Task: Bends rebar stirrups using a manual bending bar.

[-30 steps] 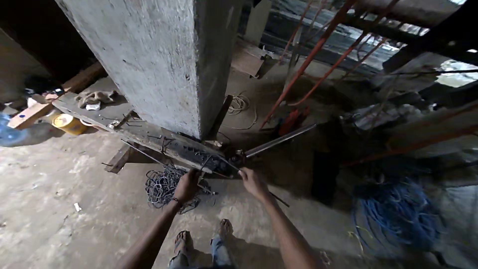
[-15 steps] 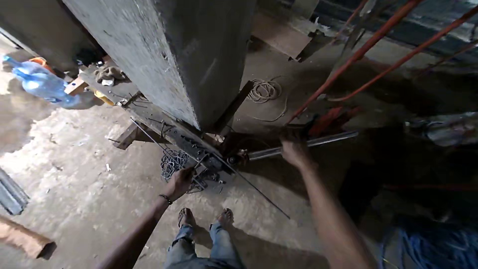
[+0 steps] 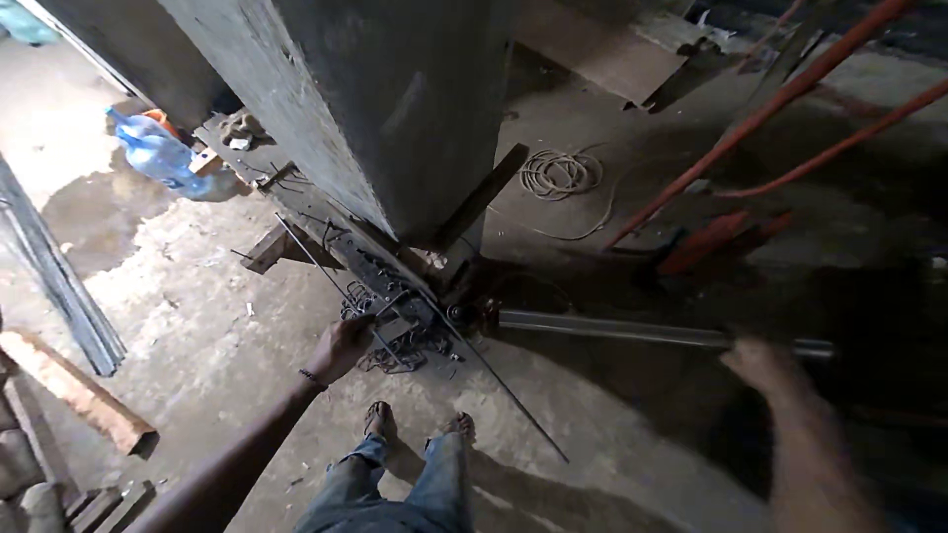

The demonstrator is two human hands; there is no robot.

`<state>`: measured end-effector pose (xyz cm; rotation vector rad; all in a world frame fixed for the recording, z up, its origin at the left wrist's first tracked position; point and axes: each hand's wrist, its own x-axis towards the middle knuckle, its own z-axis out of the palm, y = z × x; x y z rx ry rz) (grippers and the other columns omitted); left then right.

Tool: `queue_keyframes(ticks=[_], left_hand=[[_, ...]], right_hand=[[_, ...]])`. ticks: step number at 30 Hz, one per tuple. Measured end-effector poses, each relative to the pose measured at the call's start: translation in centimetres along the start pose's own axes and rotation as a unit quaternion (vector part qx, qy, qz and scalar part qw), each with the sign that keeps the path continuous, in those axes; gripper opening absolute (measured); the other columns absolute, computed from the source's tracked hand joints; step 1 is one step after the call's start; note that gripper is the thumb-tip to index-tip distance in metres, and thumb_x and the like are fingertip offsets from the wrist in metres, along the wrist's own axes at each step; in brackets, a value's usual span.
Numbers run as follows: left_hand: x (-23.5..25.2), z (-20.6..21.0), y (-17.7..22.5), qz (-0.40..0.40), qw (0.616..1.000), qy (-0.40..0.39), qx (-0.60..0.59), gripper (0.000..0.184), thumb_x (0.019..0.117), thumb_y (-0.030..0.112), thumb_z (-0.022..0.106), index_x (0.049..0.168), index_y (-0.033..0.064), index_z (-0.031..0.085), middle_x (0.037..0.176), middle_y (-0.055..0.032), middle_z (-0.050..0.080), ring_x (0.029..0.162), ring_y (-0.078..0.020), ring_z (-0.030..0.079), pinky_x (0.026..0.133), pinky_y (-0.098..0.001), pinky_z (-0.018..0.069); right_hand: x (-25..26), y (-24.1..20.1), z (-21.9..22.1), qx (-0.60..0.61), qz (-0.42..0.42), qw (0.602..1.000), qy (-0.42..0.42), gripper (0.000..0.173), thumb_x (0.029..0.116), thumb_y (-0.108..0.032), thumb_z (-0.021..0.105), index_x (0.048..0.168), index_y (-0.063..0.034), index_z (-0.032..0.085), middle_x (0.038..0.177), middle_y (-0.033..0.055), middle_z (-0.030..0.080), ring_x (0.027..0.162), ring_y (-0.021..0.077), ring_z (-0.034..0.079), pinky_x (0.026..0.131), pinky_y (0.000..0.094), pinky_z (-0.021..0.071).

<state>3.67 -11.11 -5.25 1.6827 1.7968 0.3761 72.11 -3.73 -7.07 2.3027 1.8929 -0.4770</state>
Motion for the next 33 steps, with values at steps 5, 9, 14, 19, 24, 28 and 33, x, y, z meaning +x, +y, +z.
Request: queue_keyframes(ticks=[5, 9, 14, 19, 24, 28, 33], left_hand=[[0.7, -0.5, -0.4, 0.017, 0.999, -0.001, 0.030, 0.030, 0.1068, 0.023, 0.048, 0.117, 0.0078, 0.071, 0.088, -0.0072, 0.069, 0.074, -0.0142, 0.062, 0.073, -0.0368, 0.0524], [1.9, -0.9, -1.3, 0.095, 0.994, -0.004, 0.053, 0.031, 0.1067, 0.020, 0.046, 0.114, 0.0022, 0.070, 0.086, -0.0127, 0.068, 0.074, -0.0211, 0.064, 0.073, -0.0426, 0.0522], [2.6, -1.3, -2.3, 0.103, 0.993, -0.049, 0.030, 0.032, 0.1081, 0.022, 0.045, 0.118, 0.0026, 0.068, 0.091, -0.0113, 0.066, 0.079, -0.0185, 0.061, 0.077, -0.0405, 0.0504], [3.1, -2.7, -1.7, 0.042, 0.987, -0.140, -0.070, 0.033, 0.1112, 0.025, 0.043, 0.128, 0.0050, 0.063, 0.084, -0.0030, 0.057, 0.062, -0.0093, 0.050, 0.057, -0.0276, 0.0452], [3.1, -4.2, -1.1, -0.028, 0.945, -0.232, -0.231, 0.028, 0.1111, 0.024, 0.045, 0.127, 0.0057, 0.060, 0.081, -0.0005, 0.057, 0.056, -0.0061, 0.048, 0.051, -0.0215, 0.0422], [3.8, -5.3, -0.7, -0.047, 0.910, -0.296, -0.287, 0.025, 0.1113, 0.022, 0.043, 0.120, 0.0051, 0.059, 0.077, 0.0006, 0.053, 0.052, -0.0049, 0.045, 0.046, -0.0190, 0.0400], [5.5, -5.9, -2.4, 0.063, 0.904, -0.360, -0.223, 0.028, 0.1106, 0.020, 0.044, 0.125, 0.0031, 0.060, 0.091, -0.0059, 0.062, 0.070, -0.0119, 0.059, 0.067, -0.0300, 0.0541]], right_hand=[[-4.8, 3.7, 3.1, -0.002, -0.015, 0.997, 0.074, 0.022, 0.0882, -0.001, 0.076, 0.107, 0.0085, 0.069, 0.114, 0.0339, 0.067, 0.118, 0.0539, 0.060, 0.102, 0.0685, 0.0452], [-10.9, 2.2, 4.9, 0.022, 0.034, 0.989, 0.143, 0.021, 0.0886, -0.002, 0.075, 0.106, 0.0096, 0.069, 0.113, 0.0347, 0.067, 0.117, 0.0550, 0.060, 0.103, 0.0690, 0.0433], [-12.8, 0.2, 5.8, 0.054, 0.102, 0.972, 0.206, 0.022, 0.0878, 0.003, 0.075, 0.108, 0.0101, 0.068, 0.118, 0.0352, 0.064, 0.120, 0.0576, 0.056, 0.100, 0.0731, 0.0434], [-20.4, -1.7, 9.2, 0.083, 0.223, 0.950, 0.201, 0.026, 0.0891, 0.002, 0.073, 0.113, 0.0072, 0.066, 0.123, 0.0365, 0.062, 0.120, 0.0601, 0.056, 0.094, 0.0783, 0.0443], [-33.4, -8.5, 14.7, 0.171, 0.315, 0.899, 0.250, 0.033, 0.0998, -0.003, 0.059, 0.128, 0.0127, 0.060, 0.133, 0.0394, 0.057, 0.128, 0.0543, 0.054, 0.109, 0.0665, 0.0392], [-42.1, -16.5, 19.5, 0.178, 0.410, 0.850, 0.281, 0.038, 0.0991, -0.008, 0.061, 0.132, 0.0113, 0.060, 0.138, 0.0384, 0.055, 0.134, 0.0521, 0.050, 0.116, 0.0610, 0.0366], [-49.7, -26.9, 24.4, 0.081, 0.526, 0.811, 0.244, 0.035, 0.0951, -0.016, 0.066, 0.127, -0.0014, 0.068, 0.134, 0.0266, 0.063, 0.135, 0.0472, 0.051, 0.119, 0.0664, 0.0269]])
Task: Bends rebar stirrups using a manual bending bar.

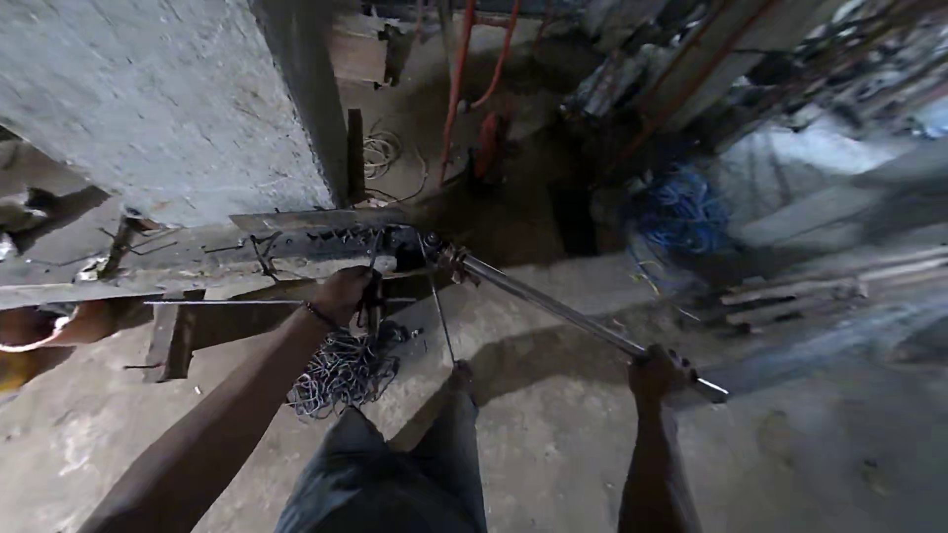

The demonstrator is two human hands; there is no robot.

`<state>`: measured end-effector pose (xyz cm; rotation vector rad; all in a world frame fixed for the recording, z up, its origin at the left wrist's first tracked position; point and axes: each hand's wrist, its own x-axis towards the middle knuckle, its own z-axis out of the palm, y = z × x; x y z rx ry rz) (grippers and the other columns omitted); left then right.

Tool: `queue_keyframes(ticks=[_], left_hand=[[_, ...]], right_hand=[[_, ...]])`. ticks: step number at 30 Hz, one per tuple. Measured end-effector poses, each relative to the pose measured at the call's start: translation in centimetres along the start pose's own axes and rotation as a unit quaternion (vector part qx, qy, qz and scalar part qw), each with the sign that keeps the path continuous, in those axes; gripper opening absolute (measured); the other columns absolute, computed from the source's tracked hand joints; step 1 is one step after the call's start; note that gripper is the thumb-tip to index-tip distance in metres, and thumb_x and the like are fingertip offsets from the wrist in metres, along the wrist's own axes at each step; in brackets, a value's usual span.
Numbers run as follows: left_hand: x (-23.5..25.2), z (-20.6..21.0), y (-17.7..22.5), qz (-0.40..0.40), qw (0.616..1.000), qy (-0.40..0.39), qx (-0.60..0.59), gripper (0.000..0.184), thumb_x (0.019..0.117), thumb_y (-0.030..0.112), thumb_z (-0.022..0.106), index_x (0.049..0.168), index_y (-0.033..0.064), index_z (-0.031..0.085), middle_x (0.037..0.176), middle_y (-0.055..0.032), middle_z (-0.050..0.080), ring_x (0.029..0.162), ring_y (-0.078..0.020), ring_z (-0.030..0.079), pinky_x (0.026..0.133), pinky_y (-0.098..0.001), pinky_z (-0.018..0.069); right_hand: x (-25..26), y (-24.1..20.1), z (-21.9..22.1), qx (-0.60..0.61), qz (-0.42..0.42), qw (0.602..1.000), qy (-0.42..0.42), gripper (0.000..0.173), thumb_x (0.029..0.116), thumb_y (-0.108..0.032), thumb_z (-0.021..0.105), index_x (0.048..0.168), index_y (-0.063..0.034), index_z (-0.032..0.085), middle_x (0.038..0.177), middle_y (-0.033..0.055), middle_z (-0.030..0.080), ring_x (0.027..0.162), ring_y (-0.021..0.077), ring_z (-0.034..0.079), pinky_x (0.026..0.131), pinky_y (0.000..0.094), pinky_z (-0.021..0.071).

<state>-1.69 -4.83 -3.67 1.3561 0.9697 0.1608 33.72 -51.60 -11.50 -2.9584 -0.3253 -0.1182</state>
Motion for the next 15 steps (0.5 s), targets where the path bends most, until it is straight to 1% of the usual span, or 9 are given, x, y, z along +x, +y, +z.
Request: queue_keyframes(ticks=[2, 4, 5, 8, 10, 12, 13, 15], left_hand=[[-0.1, -0.7, 0.6, 0.011, 0.998, -0.034, 0.051, 0.028, 0.1101, 0.020, 0.045, 0.126, 0.0027, 0.059, 0.096, -0.0082, 0.063, 0.078, -0.0143, 0.062, 0.074, -0.0335, 0.0556], [-0.7, -1.0, 1.8, -0.001, 0.995, -0.061, 0.083, 0.029, 0.1100, 0.018, 0.045, 0.128, -0.0004, 0.058, 0.102, -0.0128, 0.064, 0.085, -0.0180, 0.064, 0.081, -0.0369, 0.0563], [-0.6, -1.1, 2.0, -0.003, 0.993, -0.071, 0.090, 0.030, 0.1101, 0.018, 0.044, 0.129, -0.0015, 0.057, 0.103, -0.0136, 0.063, 0.086, -0.0186, 0.065, 0.082, -0.0372, 0.0568], [-0.2, -1.2, 2.0, 0.004, 0.992, -0.084, 0.096, 0.030, 0.1095, 0.017, 0.045, 0.130, -0.0024, 0.056, 0.104, -0.0149, 0.064, 0.086, -0.0193, 0.064, 0.081, -0.0372, 0.0561], [-0.2, -1.3, 2.0, 0.003, 0.993, -0.083, 0.085, 0.030, 0.1092, 0.017, 0.046, 0.130, -0.0016, 0.056, 0.105, -0.0147, 0.064, 0.086, -0.0189, 0.065, 0.080, -0.0364, 0.0565], [0.1, -1.5, 2.0, -0.001, 0.992, -0.089, 0.084, 0.030, 0.1089, 0.017, 0.047, 0.131, -0.0011, 0.056, 0.107, -0.0147, 0.063, 0.087, -0.0189, 0.063, 0.080, -0.0366, 0.0555], [0.3, -1.6, 1.7, 0.001, 0.992, -0.090, 0.088, 0.029, 0.1086, 0.018, 0.048, 0.129, -0.0007, 0.057, 0.104, -0.0137, 0.063, 0.085, -0.0181, 0.063, 0.078, -0.0360, 0.0556], [0.8, -1.7, 1.0, 0.014, 0.992, -0.094, 0.079, 0.028, 0.1087, 0.021, 0.049, 0.127, 0.0014, 0.058, 0.101, -0.0125, 0.065, 0.082, -0.0175, 0.065, 0.075, -0.0362, 0.0567]], right_hand=[[-5.6, -0.8, -1.7, -0.031, 0.040, 0.999, -0.002, 0.029, 0.0960, -0.018, 0.065, 0.121, -0.0040, 0.070, 0.130, 0.0235, 0.066, 0.132, 0.0449, 0.054, 0.116, 0.0667, 0.0308], [-11.1, -1.7, -2.7, -0.031, 0.070, 0.997, 0.011, 0.027, 0.0942, -0.015, 0.067, 0.118, -0.0032, 0.072, 0.126, 0.0234, 0.068, 0.129, 0.0444, 0.057, 0.114, 0.0663, 0.0338], [-13.5, -2.0, -2.8, -0.028, 0.084, 0.996, 0.019, 0.027, 0.0936, -0.014, 0.068, 0.117, -0.0025, 0.072, 0.124, 0.0243, 0.069, 0.127, 0.0455, 0.058, 0.113, 0.0670, 0.0345], [-19.4, -3.3, -2.8, -0.030, 0.134, 0.990, 0.037, 0.024, 0.0933, -0.016, 0.069, 0.112, -0.0022, 0.073, 0.119, 0.0251, 0.070, 0.123, 0.0473, 0.059, 0.110, 0.0677, 0.0362], [-22.1, -4.3, -2.8, -0.033, 0.155, 0.986, 0.047, 0.023, 0.0921, -0.016, 0.071, 0.109, -0.0008, 0.073, 0.115, 0.0260, 0.070, 0.120, 0.0482, 0.060, 0.107, 0.0686, 0.0377], [-23.9, -5.0, -2.8, -0.043, 0.166, 0.984, 0.049, 0.021, 0.0919, -0.014, 0.071, 0.107, -0.0006, 0.072, 0.114, 0.0258, 0.070, 0.119, 0.0476, 0.061, 0.106, 0.0677, 0.0388], [-24.1, -4.9, -2.7, -0.044, 0.164, 0.984, 0.049, 0.020, 0.0926, -0.014, 0.071, 0.107, -0.0002, 0.072, 0.113, 0.0263, 0.070, 0.118, 0.0480, 0.061, 0.106, 0.0675, 0.0390], [-22.3, -4.0, -2.9, -0.043, 0.142, 0.988, 0.038, 0.021, 0.0936, -0.014, 0.070, 0.109, 0.0010, 0.072, 0.113, 0.0278, 0.069, 0.118, 0.0499, 0.060, 0.106, 0.0686, 0.0393]])
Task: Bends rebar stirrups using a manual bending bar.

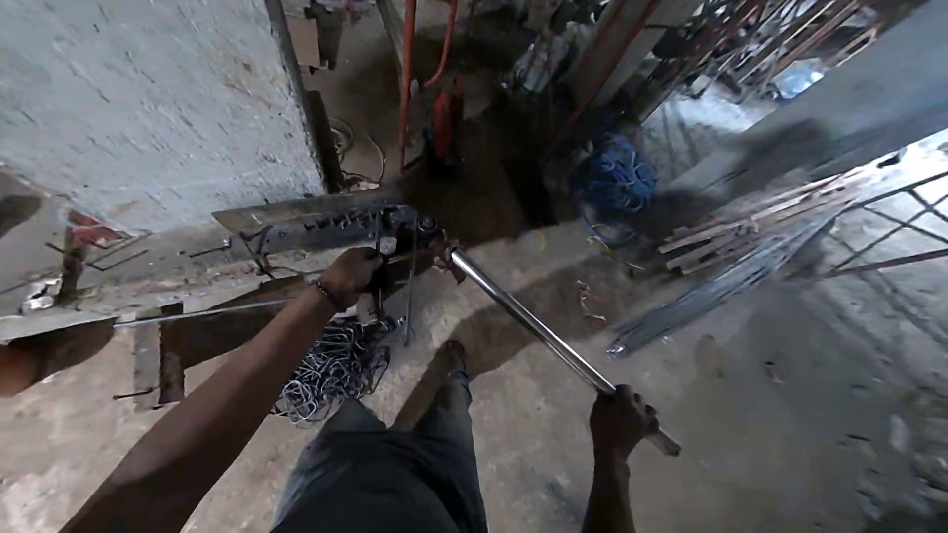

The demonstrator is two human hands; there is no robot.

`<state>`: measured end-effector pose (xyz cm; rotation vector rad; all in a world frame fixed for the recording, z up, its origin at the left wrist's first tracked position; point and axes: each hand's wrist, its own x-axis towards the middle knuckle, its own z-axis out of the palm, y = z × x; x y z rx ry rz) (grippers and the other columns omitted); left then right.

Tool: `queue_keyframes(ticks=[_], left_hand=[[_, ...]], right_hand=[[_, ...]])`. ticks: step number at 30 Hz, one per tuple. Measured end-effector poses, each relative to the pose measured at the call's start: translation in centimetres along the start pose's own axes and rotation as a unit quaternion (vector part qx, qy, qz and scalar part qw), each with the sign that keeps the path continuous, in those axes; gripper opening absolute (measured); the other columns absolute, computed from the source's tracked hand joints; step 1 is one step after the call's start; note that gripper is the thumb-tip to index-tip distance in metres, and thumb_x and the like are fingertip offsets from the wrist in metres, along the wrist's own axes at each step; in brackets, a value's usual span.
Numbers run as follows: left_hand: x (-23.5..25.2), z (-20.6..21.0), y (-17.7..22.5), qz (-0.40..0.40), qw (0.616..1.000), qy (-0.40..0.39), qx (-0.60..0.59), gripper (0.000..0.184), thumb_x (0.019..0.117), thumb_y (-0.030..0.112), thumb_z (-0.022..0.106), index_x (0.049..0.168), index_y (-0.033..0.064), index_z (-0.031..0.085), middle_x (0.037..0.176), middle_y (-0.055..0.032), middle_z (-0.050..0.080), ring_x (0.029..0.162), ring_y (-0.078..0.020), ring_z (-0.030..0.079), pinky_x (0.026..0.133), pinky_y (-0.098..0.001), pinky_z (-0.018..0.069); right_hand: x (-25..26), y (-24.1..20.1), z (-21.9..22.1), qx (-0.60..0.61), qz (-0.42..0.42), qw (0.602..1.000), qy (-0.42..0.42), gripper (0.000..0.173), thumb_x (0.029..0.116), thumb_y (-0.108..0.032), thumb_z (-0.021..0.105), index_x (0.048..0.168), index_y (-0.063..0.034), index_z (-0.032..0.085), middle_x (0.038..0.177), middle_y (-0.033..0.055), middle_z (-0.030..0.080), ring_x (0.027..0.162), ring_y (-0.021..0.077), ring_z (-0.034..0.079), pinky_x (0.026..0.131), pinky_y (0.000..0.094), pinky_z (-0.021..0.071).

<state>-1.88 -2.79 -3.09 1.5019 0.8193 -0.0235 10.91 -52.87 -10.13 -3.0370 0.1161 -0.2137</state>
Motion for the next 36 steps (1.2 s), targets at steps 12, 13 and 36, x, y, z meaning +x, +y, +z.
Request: queue_keyframes(ticks=[12, 13, 36], left_hand=[[-1.8, 3.7, 1.1, -0.084, 0.963, 0.136, -0.218, 0.032, 0.1109, 0.023, 0.045, 0.135, 0.0044, 0.054, 0.085, -0.0023, 0.059, 0.063, -0.0099, 0.056, 0.056, -0.0260, 0.0506], [-1.8, 4.1, 1.2, -0.090, 0.958, 0.159, -0.220, 0.032, 0.1107, 0.023, 0.046, 0.135, 0.0048, 0.055, 0.084, -0.0017, 0.058, 0.061, -0.0091, 0.053, 0.055, -0.0251, 0.0484], [-3.3, 12.8, 7.2, 0.094, 0.798, 0.366, -0.469, 0.029, 0.1107, 0.010, 0.040, 0.136, -0.0037, 0.046, 0.100, -0.0139, 0.068, 0.085, -0.0229, 0.073, 0.079, -0.0403, 0.0649]], right_hand=[[27.5, -8.6, 3.4, -0.105, -0.133, 0.957, -0.237, 0.039, 0.0932, -0.029, 0.074, 0.124, -0.0052, 0.070, 0.144, 0.0323, 0.053, 0.138, 0.0538, 0.045, 0.108, 0.0736, 0.0380], [30.3, -10.8, 3.9, -0.021, -0.138, 0.972, -0.190, 0.041, 0.0984, -0.023, 0.067, 0.131, 0.0026, 0.065, 0.149, 0.0365, 0.046, 0.142, 0.0554, 0.039, 0.114, 0.0721, 0.0321], [8.9, -35.9, -8.0, 0.274, -0.570, 0.727, -0.267, 0.027, 0.1011, -0.019, 0.063, 0.121, -0.0036, 0.073, 0.098, 0.0114, 0.075, 0.079, 0.0237, 0.072, 0.072, 0.0445, 0.0613]])
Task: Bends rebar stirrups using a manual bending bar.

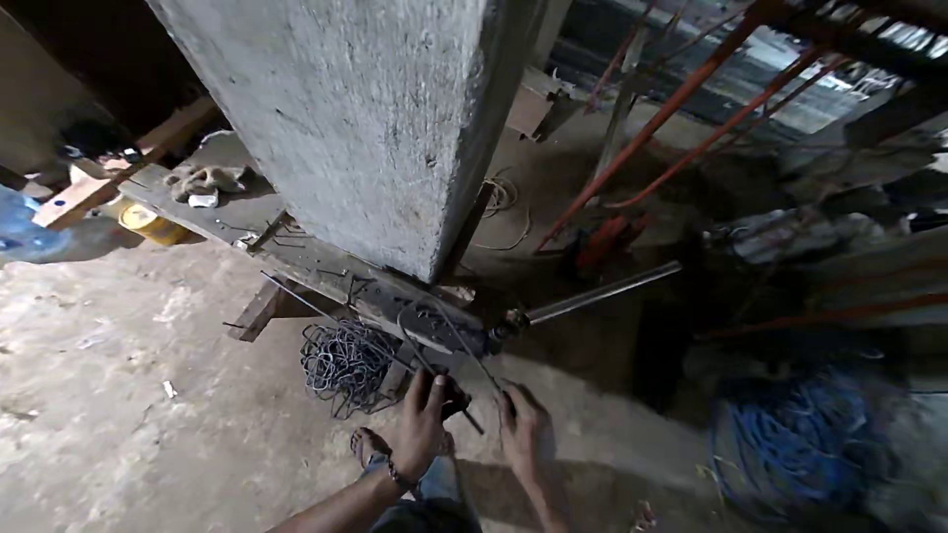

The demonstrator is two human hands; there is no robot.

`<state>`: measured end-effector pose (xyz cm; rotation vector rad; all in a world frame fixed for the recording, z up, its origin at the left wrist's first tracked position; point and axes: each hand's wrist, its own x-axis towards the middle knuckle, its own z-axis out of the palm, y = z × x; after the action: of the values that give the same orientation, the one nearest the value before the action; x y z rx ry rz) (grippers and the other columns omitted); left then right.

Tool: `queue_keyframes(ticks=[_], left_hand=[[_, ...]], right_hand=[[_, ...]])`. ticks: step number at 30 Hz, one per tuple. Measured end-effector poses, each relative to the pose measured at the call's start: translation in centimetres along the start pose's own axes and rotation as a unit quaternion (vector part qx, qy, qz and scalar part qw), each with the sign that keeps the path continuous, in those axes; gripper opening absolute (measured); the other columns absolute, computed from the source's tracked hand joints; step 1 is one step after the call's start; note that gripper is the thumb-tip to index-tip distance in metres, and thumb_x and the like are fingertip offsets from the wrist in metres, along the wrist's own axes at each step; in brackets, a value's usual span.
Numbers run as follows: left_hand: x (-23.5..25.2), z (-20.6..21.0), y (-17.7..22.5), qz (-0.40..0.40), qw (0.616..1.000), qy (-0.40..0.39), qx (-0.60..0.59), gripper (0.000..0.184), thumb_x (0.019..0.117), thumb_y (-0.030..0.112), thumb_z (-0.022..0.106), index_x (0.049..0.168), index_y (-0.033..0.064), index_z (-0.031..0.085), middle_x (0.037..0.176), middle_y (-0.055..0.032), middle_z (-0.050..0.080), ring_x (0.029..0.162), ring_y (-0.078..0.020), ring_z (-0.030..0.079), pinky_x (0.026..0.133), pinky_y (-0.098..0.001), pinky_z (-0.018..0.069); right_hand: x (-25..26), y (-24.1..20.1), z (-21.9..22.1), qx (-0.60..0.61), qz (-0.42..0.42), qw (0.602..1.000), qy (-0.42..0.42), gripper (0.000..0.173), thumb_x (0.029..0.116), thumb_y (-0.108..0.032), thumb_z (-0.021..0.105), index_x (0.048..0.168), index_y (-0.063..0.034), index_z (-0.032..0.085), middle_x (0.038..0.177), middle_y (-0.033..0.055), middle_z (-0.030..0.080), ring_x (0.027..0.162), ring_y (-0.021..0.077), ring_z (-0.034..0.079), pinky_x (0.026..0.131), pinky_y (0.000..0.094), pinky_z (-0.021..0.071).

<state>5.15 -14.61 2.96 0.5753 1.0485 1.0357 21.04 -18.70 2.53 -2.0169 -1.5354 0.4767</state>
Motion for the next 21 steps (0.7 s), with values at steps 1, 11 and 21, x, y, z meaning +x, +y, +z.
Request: queue_keyframes(ticks=[1, 11, 21], left_hand=[[0.4, 0.0, -0.7, -0.016, 1.000, 0.008, -0.017, 0.029, 0.1104, 0.008, 0.041, 0.135, -0.0045, 0.046, 0.102, -0.0159, 0.070, 0.089, -0.0250, 0.074, 0.082, -0.0416, 0.0647], [6.1, 0.3, -4.6, -0.069, 0.985, 0.036, 0.153, 0.028, 0.1094, 0.016, 0.049, 0.124, -0.0066, 0.058, 0.097, -0.0153, 0.073, 0.080, -0.0206, 0.075, 0.076, -0.0363, 0.0648], [10.5, -5.8, -5.1, 0.364, 0.561, -0.104, 0.736, 0.029, 0.1050, 0.025, 0.054, 0.124, 0.0089, 0.069, 0.129, -0.0156, 0.068, 0.127, -0.0365, 0.061, 0.109, -0.0526, 0.0470]], right_hand=[[0.9, 0.9, 0.3, -0.063, -0.040, 0.997, 0.003, 0.025, 0.1016, -0.019, 0.062, 0.120, -0.0074, 0.075, 0.103, 0.0128, 0.076, 0.083, 0.0289, 0.075, 0.072, 0.0497, 0.0617], [10.1, 5.0, 0.6, -0.174, -0.139, 0.967, -0.124, 0.028, 0.1068, -0.022, 0.053, 0.126, -0.0129, 0.072, 0.119, 0.0162, 0.073, 0.094, 0.0368, 0.075, 0.077, 0.0566, 0.0604], [9.2, 9.6, 1.6, -0.179, -0.204, 0.961, -0.043, 0.020, 0.0991, -0.013, 0.061, 0.112, -0.0026, 0.073, 0.079, 0.0169, 0.073, 0.069, 0.0342, 0.074, 0.061, 0.0481, 0.0617]])
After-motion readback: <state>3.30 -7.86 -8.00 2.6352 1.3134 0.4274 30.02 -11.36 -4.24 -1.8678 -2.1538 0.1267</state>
